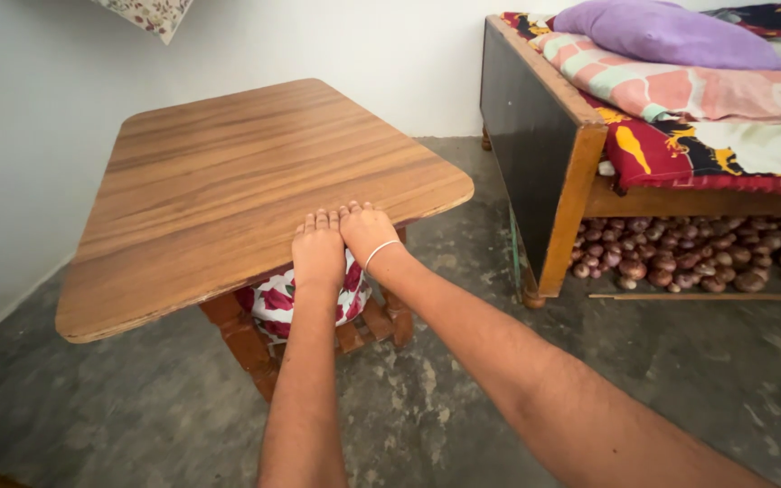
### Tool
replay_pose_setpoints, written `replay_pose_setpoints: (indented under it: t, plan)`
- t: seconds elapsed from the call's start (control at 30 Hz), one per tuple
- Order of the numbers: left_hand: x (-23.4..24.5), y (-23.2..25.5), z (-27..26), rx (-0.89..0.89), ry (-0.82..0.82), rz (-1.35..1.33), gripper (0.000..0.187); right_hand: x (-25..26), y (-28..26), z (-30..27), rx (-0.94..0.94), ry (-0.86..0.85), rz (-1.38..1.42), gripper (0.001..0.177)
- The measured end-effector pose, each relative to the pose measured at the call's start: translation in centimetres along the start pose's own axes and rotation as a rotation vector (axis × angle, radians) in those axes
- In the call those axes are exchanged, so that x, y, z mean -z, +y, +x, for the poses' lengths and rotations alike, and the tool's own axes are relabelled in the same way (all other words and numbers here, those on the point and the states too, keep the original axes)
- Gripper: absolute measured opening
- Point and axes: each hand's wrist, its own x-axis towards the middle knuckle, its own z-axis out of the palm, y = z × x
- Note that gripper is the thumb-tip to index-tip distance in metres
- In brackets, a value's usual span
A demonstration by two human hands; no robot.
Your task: Carry a wooden tabletop across the room and place it on a wooden base to assemble a small table.
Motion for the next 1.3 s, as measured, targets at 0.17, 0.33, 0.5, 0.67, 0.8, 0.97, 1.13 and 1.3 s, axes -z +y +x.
replay_pose_setpoints:
  t: [0.17, 0.33, 0.5, 0.67, 0.8, 0.97, 1.13, 1.3]
  plan:
    - [1.6, -0.2, -1.8, 0.0, 0.003, -0.016, 0.045, 1.8, -1.4, -1.4, 0.0, 0.008, -0.024, 0.032]
    - [3.6, -0.2, -4.1, -0.019, 0.023, -0.021, 0.044, 4.7, -3.0, -3.5, -0.01, -0.008, -0.007, 0.027]
    - [6.5, 0.0, -7.1, -0.033, 0.015, -0.039, 0.043, 6.6, -4.8, -6.1, 0.014, 0.02, -0.026, 0.026]
    - [8.6, 0.4, -8.8, -0.014, 0.038, -0.052, 0.044, 8.8, -5.9, -7.4, 0.014, -0.006, -0.042, 0.027]
    - [8.9, 0.9, -9.6, -0.005, 0.017, -0.052, 0.043, 8.5, -6.1, -8.4, 0.015, 0.019, -0.066, 0.027]
    - [9.0, 0.9, -9.5, 0.0, 0.024, -0.056, 0.043, 9.6, -6.1, -8.4, 0.03, 0.021, -0.062, 0.027]
    - [9.8, 1.4, -9.5, -0.021, 0.03, -0.06, 0.042, 11.1, -5.4, -9.3, -0.032, -0.065, -0.036, 0.029]
    - [11.1, 3.8, -8.9, 0.066, -0.018, -0.032, 0.049, 10.5, -1.9, -11.0, 0.144, 0.198, 0.151, 0.042]
